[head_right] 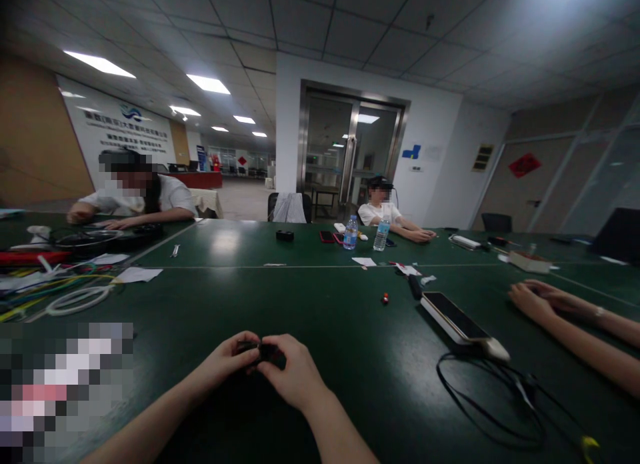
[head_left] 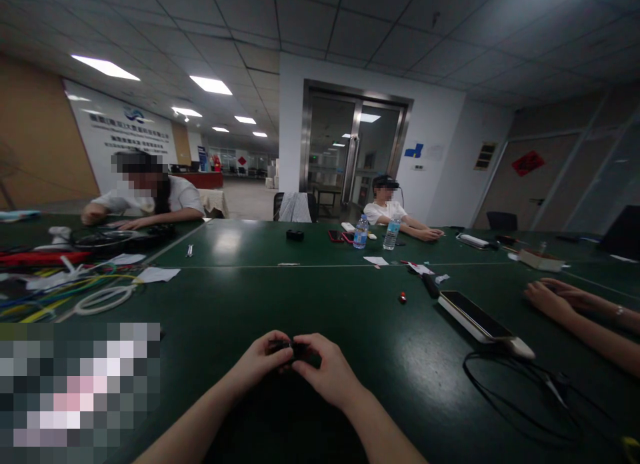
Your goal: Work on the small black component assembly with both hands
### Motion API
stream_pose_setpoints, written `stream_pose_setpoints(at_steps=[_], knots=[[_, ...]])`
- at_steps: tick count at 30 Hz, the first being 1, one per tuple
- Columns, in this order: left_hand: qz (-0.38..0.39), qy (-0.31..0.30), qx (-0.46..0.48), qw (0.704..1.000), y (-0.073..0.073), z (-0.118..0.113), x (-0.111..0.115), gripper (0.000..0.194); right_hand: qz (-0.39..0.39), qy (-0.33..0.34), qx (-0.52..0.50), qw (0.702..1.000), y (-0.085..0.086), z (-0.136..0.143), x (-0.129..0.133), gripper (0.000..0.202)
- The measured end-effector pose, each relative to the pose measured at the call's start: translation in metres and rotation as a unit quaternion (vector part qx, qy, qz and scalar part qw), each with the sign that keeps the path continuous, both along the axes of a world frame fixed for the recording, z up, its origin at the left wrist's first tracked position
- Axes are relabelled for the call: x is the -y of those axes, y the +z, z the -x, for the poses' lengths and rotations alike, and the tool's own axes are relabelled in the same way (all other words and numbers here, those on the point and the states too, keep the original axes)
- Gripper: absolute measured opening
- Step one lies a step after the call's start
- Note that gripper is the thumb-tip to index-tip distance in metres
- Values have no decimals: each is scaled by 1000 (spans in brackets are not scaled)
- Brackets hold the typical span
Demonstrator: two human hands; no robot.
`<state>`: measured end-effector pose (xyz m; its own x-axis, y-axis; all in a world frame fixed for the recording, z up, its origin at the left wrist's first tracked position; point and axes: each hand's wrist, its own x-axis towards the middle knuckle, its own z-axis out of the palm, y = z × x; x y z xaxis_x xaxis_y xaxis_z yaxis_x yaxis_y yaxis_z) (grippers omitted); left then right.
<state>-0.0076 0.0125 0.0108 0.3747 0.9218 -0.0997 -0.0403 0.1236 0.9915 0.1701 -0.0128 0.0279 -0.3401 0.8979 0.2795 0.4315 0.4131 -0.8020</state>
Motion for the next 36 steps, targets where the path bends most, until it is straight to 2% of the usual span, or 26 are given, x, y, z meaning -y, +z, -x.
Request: stream_pose_setpoints(at_steps=[8, 17, 25, 31, 36], knots=[[-1, -3, -15, 1000, 3, 0, 2, 32, 5, 6, 6, 1000, 1, 0, 2, 38], [-17, -5, -21, 1000, 0, 0, 1, 31, 7, 2, 5, 1000, 2, 1, 2, 38], [-29, -1, 20, 999, 1, 5, 5, 37, -9, 12, -8, 1000, 2, -1, 1, 33], [-10, -45, 59, 997, -2, 11, 3, 65, -23, 2, -26, 999, 2, -2, -1, 34], [2, -54, 60, 997, 3, 9, 7, 66, -24, 21, -14, 999, 1, -2, -1, 29]])
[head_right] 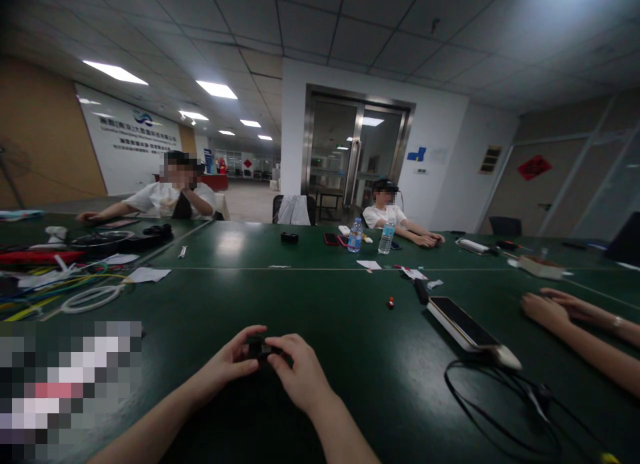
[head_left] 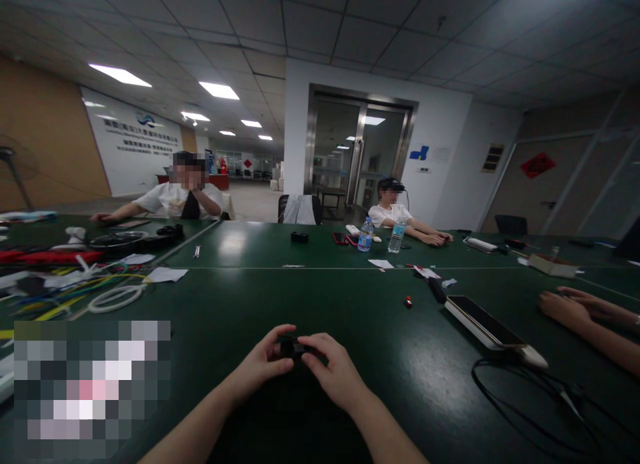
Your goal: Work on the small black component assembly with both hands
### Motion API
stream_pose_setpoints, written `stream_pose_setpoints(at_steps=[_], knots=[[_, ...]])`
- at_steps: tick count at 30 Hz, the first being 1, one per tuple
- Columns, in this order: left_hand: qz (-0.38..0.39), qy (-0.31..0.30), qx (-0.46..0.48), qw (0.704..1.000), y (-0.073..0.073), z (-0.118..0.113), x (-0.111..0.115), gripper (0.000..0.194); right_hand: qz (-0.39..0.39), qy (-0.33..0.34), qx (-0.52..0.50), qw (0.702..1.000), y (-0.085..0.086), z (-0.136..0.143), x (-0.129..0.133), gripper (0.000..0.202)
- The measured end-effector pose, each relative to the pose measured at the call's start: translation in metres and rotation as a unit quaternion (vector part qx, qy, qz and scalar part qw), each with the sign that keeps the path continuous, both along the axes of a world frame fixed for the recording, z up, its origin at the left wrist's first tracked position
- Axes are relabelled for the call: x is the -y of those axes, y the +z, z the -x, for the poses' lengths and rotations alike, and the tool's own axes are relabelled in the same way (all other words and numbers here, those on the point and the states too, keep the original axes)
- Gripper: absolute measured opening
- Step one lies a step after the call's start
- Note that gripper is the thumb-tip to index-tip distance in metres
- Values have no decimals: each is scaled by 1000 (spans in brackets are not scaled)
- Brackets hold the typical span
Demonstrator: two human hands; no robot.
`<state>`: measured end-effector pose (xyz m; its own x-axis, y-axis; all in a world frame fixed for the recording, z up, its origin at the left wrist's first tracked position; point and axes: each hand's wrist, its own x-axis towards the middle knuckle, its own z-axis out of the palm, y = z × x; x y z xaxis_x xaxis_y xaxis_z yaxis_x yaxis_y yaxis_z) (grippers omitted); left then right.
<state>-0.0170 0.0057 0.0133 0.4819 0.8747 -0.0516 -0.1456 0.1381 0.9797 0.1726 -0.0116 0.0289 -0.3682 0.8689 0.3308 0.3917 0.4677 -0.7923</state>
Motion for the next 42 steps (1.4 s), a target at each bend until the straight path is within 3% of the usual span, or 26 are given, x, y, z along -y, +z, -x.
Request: stream_pose_setpoints(at_steps=[11, 26, 42], knots=[[3, 12, -6, 1000, 2, -1, 2, 45, 19, -6, 7, 1000, 0, 1, 0, 27], [-38, -7, -9, 999, -5, -1, -3, 43, -16, -8, -6, 1000, -1, 1, 0, 27], [-34, -23, -24, 999, -2, 1, -1, 47, 5, -22, 10, 1000, 2, 3, 1, 20]])
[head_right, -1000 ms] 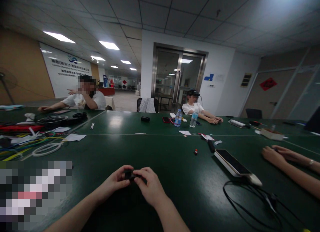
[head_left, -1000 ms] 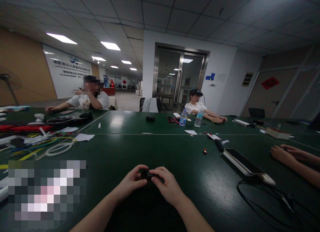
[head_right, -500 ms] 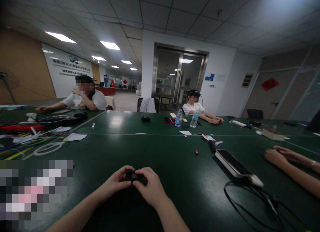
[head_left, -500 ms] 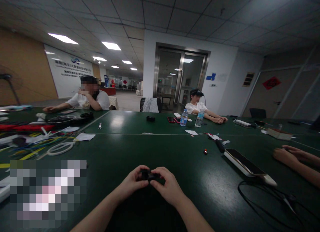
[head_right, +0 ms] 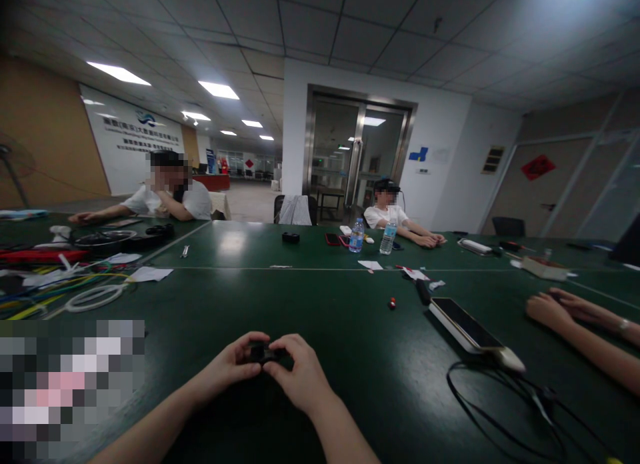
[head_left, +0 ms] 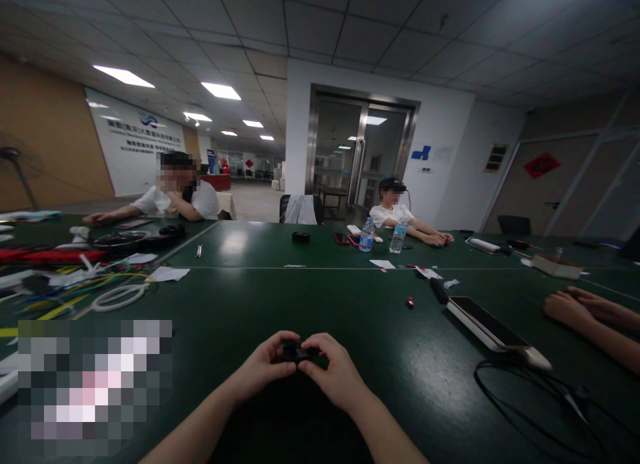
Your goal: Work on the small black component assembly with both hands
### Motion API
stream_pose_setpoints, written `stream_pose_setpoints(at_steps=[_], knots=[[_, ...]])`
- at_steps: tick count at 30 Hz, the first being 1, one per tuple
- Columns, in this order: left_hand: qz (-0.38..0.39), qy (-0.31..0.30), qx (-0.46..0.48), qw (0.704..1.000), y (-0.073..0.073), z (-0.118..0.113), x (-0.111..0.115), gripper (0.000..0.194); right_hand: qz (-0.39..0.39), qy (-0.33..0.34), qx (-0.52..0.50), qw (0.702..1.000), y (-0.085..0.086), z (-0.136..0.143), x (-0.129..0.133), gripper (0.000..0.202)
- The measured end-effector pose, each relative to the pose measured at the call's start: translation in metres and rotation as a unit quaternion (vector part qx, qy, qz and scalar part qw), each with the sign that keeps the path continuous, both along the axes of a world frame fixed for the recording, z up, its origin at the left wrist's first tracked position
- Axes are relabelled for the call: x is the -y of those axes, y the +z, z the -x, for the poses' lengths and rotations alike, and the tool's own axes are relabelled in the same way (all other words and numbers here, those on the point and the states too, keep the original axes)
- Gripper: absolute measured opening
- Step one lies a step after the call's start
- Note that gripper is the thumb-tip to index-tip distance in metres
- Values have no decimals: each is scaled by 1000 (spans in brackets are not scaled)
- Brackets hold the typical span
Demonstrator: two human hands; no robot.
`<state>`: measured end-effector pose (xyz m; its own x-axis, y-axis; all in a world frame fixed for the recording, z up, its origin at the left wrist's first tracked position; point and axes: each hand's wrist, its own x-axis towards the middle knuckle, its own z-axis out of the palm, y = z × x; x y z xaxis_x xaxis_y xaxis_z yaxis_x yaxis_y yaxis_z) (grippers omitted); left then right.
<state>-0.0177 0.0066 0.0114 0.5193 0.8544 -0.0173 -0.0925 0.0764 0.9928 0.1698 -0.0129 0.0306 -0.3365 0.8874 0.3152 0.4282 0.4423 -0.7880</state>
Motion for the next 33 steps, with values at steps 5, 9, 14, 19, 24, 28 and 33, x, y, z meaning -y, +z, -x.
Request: stream_pose_setpoints(at_steps=[5, 9, 14, 19, 24, 28, 33], knots=[[14, -2, 18, 1000, 1, 0, 0, 46, 0, 3, 2, 1000, 1, 0, 1, 19], [17, 8, 13, 1000, 2, -2, 2, 46, -10, -1, 4, 1000, -2, 0, 0, 21], [26, 19, 19, 999, 7, -3, 5, 51, -11, -3, 1, 1000, -5, 1, -2, 21], [33, 11, 13, 999, 10, -1, 4, 48, 3, 0, 7, 1000, -3, 1, -1, 20], [27, 4, 15, 1000, 8, 0, 3, 46, 9, -12, -8, 1000, -4, 0, -1, 18], [31, 12, 28, 999, 5, -1, 2, 46, 5, -23, -29, 999, -4, -2, -1, 17], [46, 21, 20, 999, 5, 1, 2, 48, -8, -67, -29, 997, 2, -7, -3, 19]])
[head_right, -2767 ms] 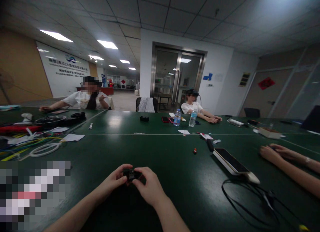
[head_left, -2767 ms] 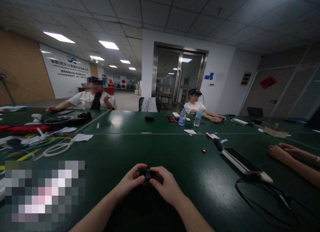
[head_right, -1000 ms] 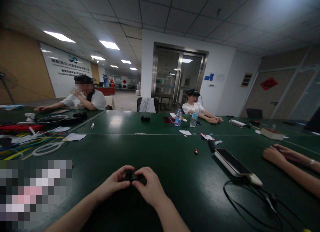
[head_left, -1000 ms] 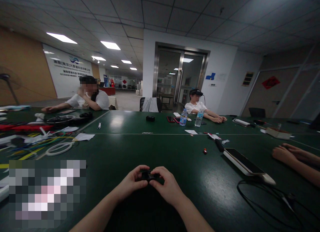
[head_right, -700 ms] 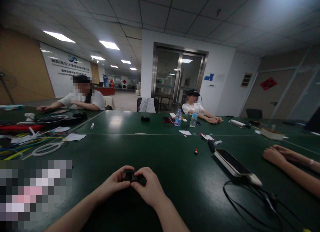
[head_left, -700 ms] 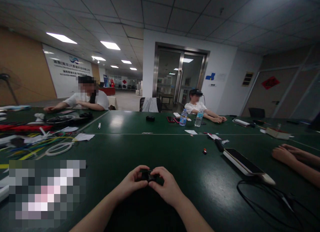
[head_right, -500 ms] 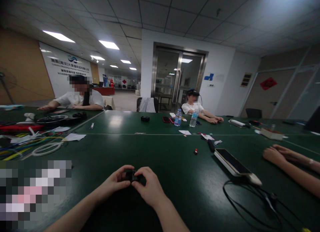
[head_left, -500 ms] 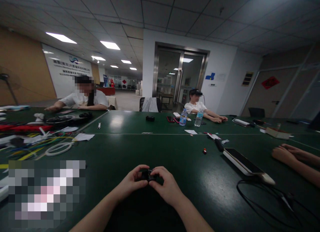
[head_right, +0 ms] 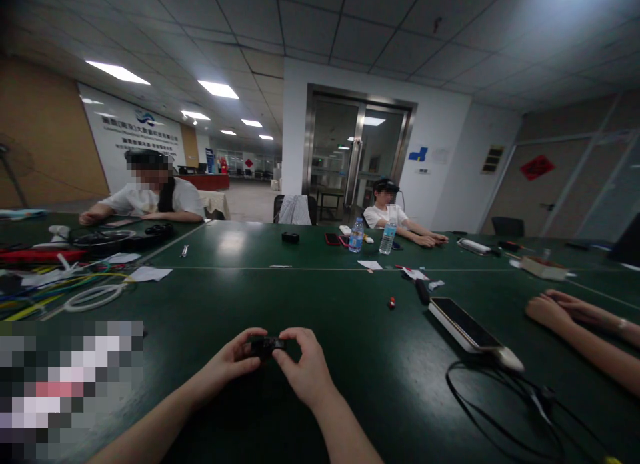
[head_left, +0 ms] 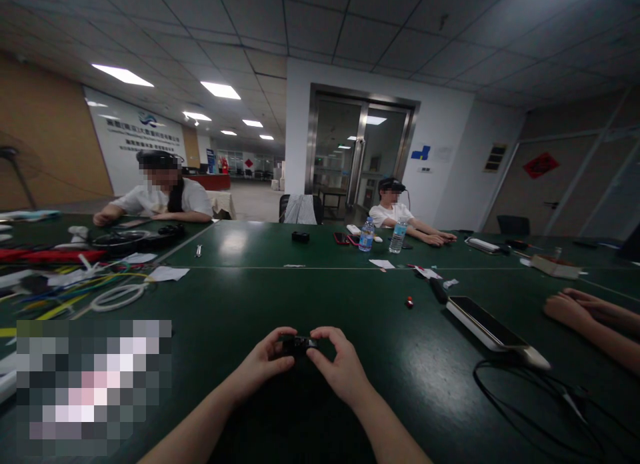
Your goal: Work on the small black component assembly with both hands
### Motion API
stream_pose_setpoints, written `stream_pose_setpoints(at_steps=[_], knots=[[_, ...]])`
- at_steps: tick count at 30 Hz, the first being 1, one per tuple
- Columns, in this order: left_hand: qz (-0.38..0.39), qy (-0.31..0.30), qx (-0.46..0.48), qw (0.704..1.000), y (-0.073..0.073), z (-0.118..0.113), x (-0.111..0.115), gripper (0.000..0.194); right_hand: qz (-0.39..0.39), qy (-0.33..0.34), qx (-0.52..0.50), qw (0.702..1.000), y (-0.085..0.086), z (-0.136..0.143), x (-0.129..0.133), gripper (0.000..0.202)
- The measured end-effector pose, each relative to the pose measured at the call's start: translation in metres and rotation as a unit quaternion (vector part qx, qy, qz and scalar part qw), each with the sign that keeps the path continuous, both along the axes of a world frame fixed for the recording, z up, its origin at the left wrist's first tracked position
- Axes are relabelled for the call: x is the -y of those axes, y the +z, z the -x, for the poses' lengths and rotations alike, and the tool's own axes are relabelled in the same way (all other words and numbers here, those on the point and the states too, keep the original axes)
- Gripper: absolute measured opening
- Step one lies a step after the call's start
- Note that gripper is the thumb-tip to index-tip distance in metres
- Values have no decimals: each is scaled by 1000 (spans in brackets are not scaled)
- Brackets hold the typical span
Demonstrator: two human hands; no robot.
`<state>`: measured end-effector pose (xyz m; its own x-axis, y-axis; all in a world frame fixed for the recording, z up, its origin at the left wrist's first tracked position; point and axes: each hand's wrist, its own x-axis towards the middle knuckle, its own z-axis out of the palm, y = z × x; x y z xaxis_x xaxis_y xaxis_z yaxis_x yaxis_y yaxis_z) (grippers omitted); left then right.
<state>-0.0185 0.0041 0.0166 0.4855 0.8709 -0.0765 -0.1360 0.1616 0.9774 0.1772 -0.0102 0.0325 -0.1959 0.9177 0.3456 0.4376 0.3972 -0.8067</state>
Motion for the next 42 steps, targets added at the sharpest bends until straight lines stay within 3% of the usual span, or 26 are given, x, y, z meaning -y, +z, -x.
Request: stream_pose_setpoints(at_steps=[13, 25, 42], knots=[[-13, -1, -11, 1000, 3, 3, 0, 48, 1, -51, -52, 997, 2, -19, -10, 29], [-6, 5, -10, 1000, 1, 3, 0, 48, -11, -81, -77, 994, 2, -24, -13, 27], [3, 10, -18, 1000, 3, 0, 1, 51, -3, -68, -66, 995, 3, -20, -9, 25]])
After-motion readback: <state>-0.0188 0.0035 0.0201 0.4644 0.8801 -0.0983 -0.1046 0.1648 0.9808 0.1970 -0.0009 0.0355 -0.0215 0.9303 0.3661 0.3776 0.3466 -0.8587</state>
